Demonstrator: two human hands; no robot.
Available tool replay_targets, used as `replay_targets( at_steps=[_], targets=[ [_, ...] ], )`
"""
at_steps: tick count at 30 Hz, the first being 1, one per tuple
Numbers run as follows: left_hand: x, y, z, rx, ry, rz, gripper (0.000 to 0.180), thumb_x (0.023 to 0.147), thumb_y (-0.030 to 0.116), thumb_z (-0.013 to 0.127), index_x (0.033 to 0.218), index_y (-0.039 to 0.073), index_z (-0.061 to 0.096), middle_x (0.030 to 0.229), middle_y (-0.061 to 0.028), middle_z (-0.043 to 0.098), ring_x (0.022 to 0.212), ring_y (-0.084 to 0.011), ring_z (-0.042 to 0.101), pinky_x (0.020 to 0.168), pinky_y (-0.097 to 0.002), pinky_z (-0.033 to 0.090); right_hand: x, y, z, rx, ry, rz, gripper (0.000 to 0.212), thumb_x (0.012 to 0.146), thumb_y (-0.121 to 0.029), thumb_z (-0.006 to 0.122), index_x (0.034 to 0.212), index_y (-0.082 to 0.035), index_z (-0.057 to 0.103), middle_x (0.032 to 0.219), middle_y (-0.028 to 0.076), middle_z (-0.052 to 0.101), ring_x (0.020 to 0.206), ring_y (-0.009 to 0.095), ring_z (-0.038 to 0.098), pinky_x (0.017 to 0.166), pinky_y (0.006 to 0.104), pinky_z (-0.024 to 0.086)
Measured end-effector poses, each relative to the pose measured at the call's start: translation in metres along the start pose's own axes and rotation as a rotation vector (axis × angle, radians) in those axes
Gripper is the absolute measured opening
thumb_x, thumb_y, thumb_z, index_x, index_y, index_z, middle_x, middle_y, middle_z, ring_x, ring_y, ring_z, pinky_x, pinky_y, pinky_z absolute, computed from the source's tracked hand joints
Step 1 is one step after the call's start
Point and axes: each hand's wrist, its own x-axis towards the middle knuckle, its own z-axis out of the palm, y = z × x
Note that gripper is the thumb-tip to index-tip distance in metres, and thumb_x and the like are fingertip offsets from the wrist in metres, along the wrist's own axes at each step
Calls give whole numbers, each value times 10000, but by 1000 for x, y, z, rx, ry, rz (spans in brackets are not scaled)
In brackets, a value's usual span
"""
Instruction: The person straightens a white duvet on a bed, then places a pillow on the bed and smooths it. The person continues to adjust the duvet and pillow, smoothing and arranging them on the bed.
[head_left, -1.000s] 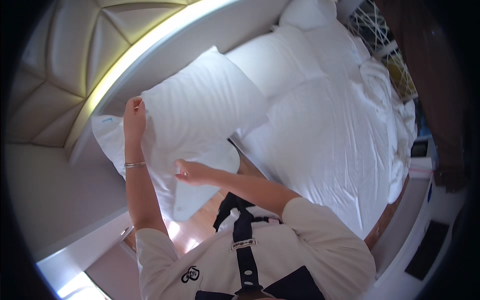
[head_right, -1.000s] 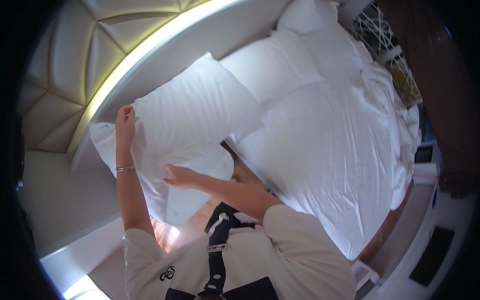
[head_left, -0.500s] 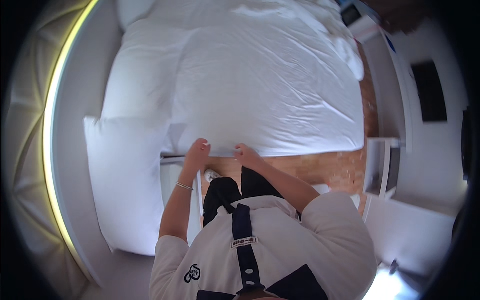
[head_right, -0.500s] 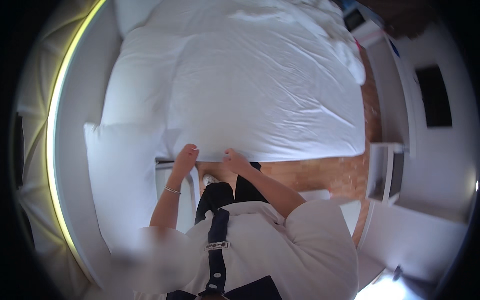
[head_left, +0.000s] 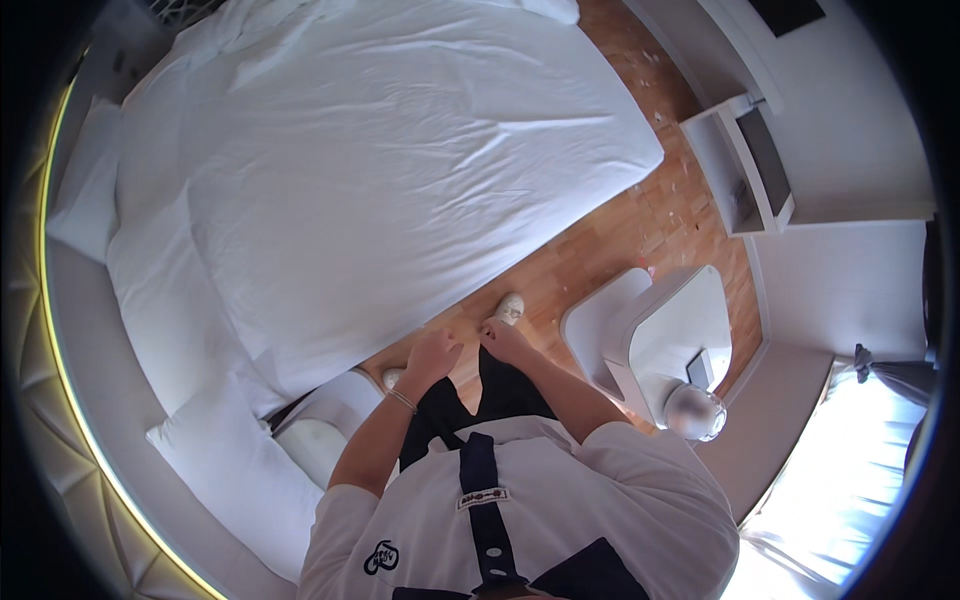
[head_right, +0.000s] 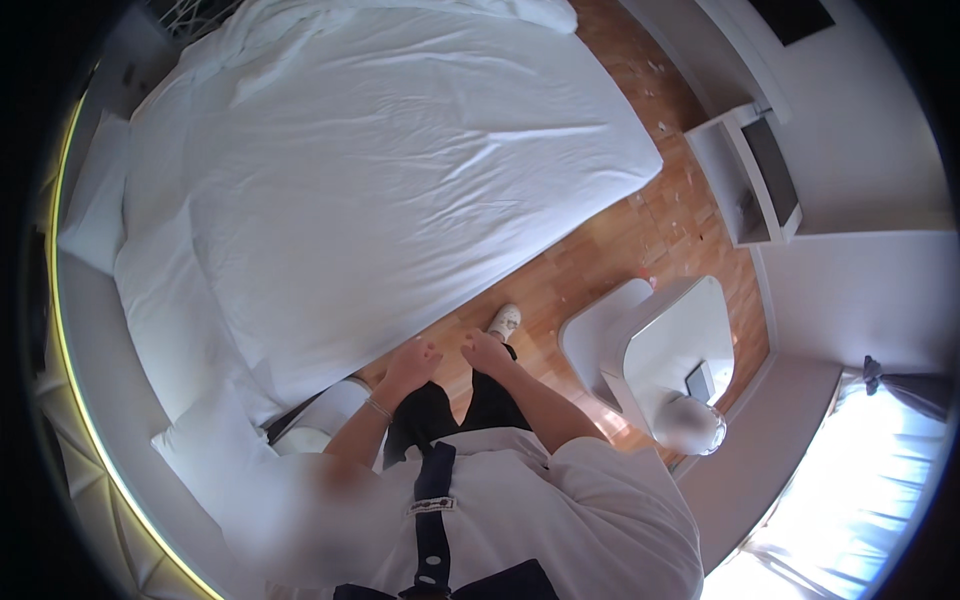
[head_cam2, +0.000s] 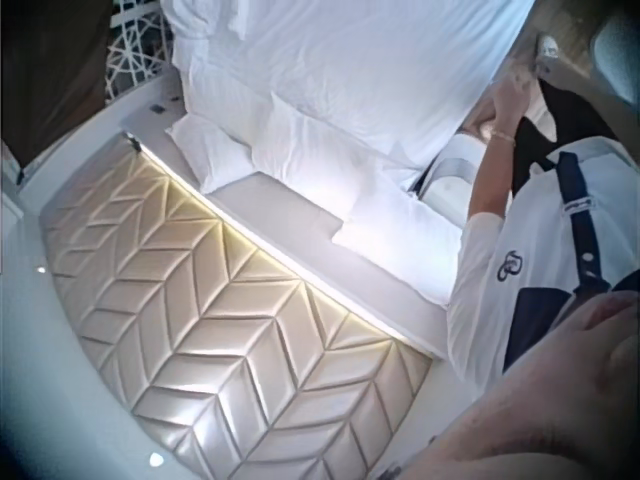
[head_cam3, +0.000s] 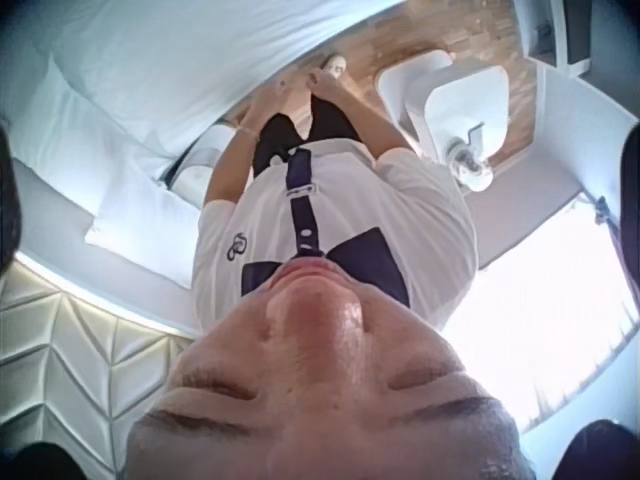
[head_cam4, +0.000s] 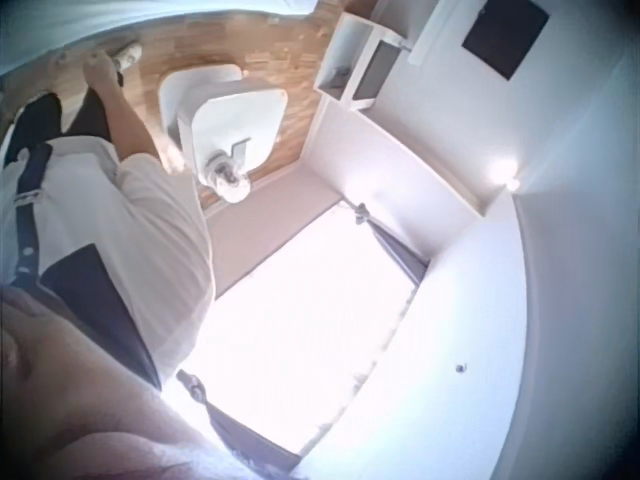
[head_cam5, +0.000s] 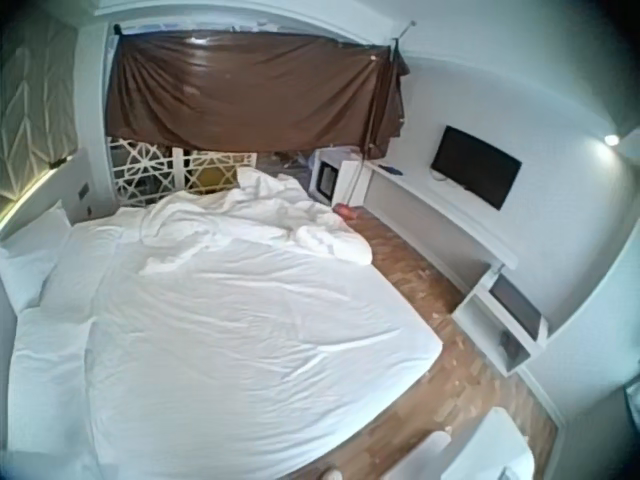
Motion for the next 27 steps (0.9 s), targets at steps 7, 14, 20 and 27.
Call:
replay_targets(
  at_steps=[7, 14, 20, 27],
  targets=[
    [140, 106, 62, 252, -88, 121, 239, 787, 229, 586, 851, -1, 574, 853, -200, 606, 831, -353, 588, 726, -444, 471, 49, 63, -144, 57, 51, 77, 349, 806, -268, 556, 1081, -52, 537, 943, 206, 616, 918, 369, 582, 778, 434, 465],
    [286, 162, 109, 595, 14, 238, 205, 794, 182, 587, 921, 30, 534, 906, -113, 547, 830, -252, 578, 698, -361, 487, 108, 152, -231, 47, 179, 171, 388, 797, -249, 582, 1108, -25, 531, 989, 182, 606, 925, 349, 577, 796, 405, 459],
    [392, 142, 146, 855, 168, 136, 186, 780, 84, 523, 945, 2, 546, 921, -122, 552, 828, -232, 577, 674, -310, 493, 169, 174, -275, 10, 104, 119, 374, 786, -232, 596, 1098, -35, 531, 1071, 164, 562, 1029, 328, 527, 849, 403, 437],
    [446, 121, 140, 561, -15, 116, 131, 762, 58, 516, 725, 22, 637, 750, -164, 601, 745, -295, 606, 659, -404, 499, 255, 170, -307, -189, 108, -85, 378, 776, -189, 625, 1119, -73, 518, 1112, 120, 537, 1073, 320, 499, 898, 414, 415]
  ],
)
